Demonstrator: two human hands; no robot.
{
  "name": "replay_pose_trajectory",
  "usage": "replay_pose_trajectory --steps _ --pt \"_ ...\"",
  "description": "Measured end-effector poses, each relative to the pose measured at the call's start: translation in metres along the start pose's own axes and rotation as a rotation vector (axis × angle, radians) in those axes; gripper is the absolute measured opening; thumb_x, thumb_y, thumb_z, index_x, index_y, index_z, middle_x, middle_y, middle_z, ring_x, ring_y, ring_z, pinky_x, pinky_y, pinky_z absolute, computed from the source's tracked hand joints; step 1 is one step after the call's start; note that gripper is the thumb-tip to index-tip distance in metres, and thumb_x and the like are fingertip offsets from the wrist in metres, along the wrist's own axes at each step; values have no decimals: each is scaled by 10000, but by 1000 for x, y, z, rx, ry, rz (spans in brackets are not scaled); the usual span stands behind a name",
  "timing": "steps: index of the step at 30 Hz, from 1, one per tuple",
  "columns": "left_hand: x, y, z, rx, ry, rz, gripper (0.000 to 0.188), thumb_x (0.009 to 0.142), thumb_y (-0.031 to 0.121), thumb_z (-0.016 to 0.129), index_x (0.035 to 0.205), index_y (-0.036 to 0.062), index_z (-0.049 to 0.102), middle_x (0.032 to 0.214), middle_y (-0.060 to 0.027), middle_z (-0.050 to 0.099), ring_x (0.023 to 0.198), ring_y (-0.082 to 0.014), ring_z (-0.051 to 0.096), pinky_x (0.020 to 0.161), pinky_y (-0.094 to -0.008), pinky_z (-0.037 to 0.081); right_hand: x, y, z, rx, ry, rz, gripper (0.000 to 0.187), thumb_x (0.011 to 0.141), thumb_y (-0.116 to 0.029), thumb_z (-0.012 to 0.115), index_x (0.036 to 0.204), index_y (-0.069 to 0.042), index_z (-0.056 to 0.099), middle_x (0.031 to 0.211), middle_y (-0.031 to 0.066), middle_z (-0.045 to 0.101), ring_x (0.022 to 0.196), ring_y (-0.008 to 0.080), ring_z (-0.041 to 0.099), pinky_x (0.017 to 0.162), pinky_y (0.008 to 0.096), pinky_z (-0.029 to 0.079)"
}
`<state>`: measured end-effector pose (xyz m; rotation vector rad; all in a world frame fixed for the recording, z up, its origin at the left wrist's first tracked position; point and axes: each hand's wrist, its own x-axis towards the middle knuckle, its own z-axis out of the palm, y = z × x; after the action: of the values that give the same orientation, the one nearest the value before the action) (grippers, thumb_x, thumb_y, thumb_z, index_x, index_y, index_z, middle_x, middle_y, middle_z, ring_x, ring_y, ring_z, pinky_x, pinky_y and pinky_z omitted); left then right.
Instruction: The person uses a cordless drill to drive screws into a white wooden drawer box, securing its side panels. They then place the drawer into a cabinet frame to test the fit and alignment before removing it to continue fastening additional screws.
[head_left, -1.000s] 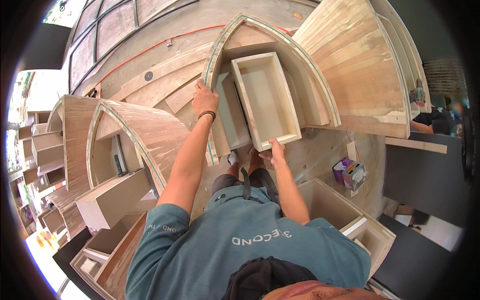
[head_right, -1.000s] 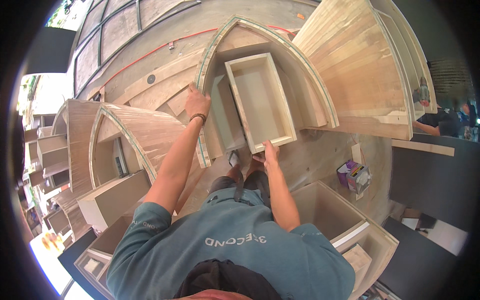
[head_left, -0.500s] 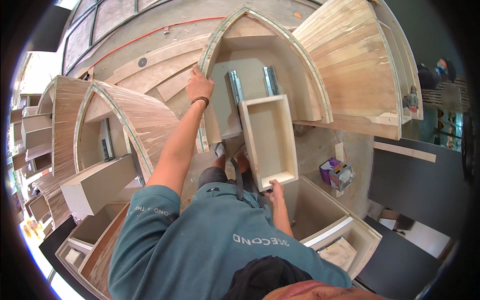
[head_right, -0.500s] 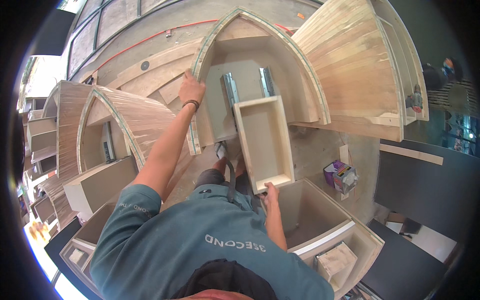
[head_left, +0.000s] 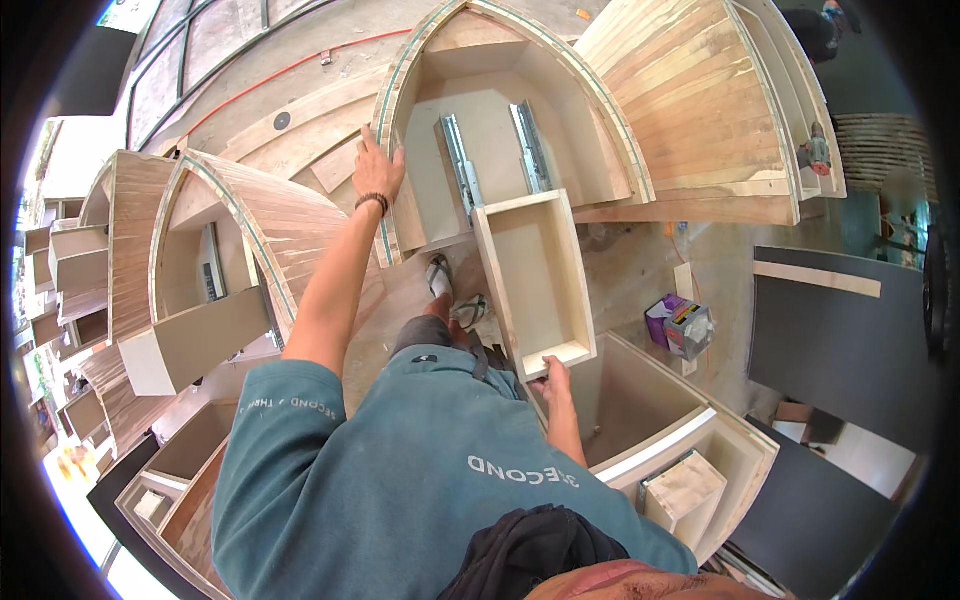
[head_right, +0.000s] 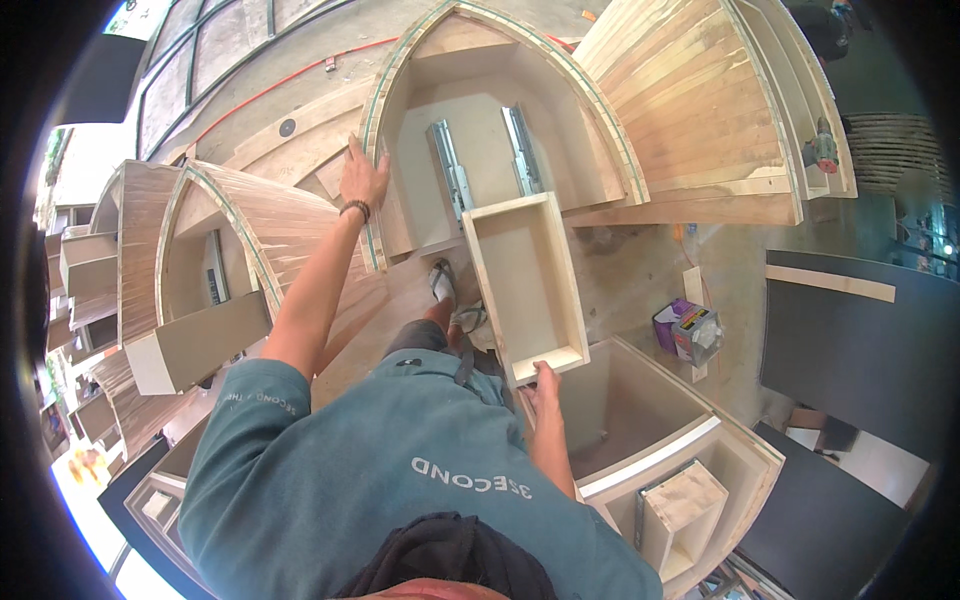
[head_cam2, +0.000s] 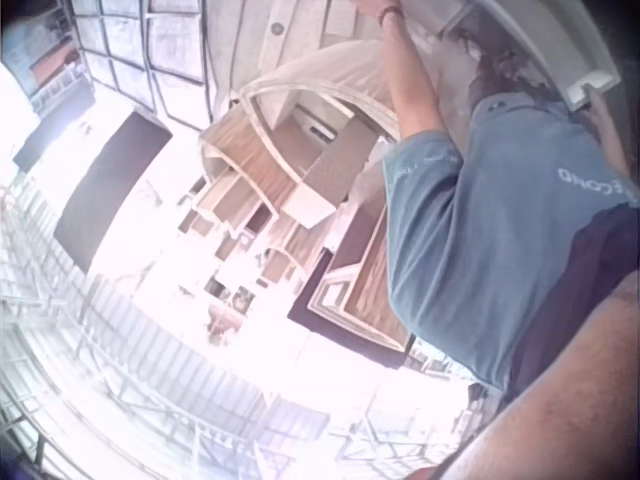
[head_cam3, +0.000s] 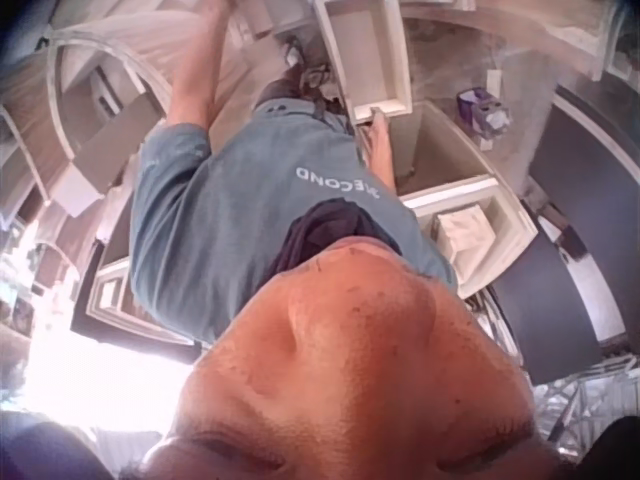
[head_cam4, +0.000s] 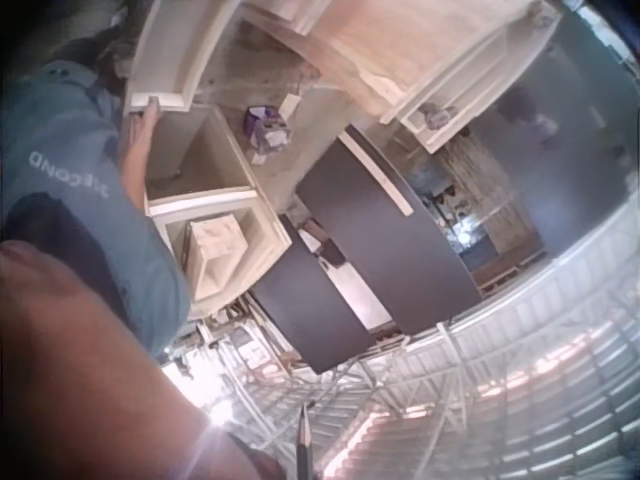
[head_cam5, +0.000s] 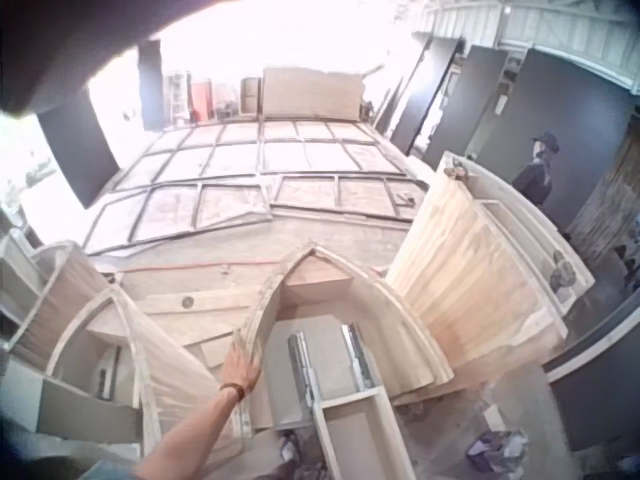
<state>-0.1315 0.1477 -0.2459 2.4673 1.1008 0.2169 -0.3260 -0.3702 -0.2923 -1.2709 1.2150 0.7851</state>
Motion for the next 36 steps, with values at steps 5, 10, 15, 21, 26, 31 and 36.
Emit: replay_pose_trajectory --steps 5,10,15,21,26,31,36 --pt "-61 -29 -12 -215 -13 -71 806 1040 499 518 1608 0 239 1478 -291 494 1311 -430 540 1074 -499 465 4 -30 41 -18 -142 -82 691 895 -324 697 1453 -8 439 1388 222 513 1233 433 594 992 622 555" --pt "-130 -65 -16 -542 15 -217 711 1104 471 396 1585 -43 297 1563 -304 421 1462 -406 404 1206 -458 328 -22 -62 76 -52 -320 -323 600 957 -384 633 1447 -55 523 1363 179 602 1148 308 654 903 461 591" --pt "-200 -133 21 -481 122 -227 613 1114 427 381 1510 -38 425 1451 -326 529 1346 -452 514 1134 -489 392 -42 -80 93 -153 -306 -405 425 993 -296 600 1372 -102 611 1174 106 695 989 213 691 826 407 601" --pt "-258 -169 35 -385 -505 -321 488 1025 451 550 1249 39 688 1168 -285 709 1153 -439 660 1010 -481 501 -25 -81 88 -258 -242 -343 358 1008 -258 583 1319 -85 627 1106 83 706 955 196 692 786 383 605" --pt "-274 -182 50 -229 -800 -255 530 953 482 620 1254 56 713 1220 -261 712 1189 -403 662 1031 -458 497 -28 -94 96 -350 -240 -363 330 1014 -240 564 1293 -76 629 1107 85 706 954 194 691 771 377 604" --pt "-259 -188 76 -313 -786 -379 583 956 509 607 1260 24 714 1278 -264 693 1253 -392 634 1069 -437 471 -30 -135 96 -301 -200 -473 324 1002 -201 575 1294 -72 632 1113 91 714 950 192 698 756 369 606" --pt "-269 -232 121 -352 -818 -328 683 955 553 600 1280 -42 685 1333 -306 649 1316 -417 588 1083 -459 455 -65 -241 72 -90 -87 -813 270 980 -133 604 1230 -57 671 1004 67 737 862 156 712 722 348 604"
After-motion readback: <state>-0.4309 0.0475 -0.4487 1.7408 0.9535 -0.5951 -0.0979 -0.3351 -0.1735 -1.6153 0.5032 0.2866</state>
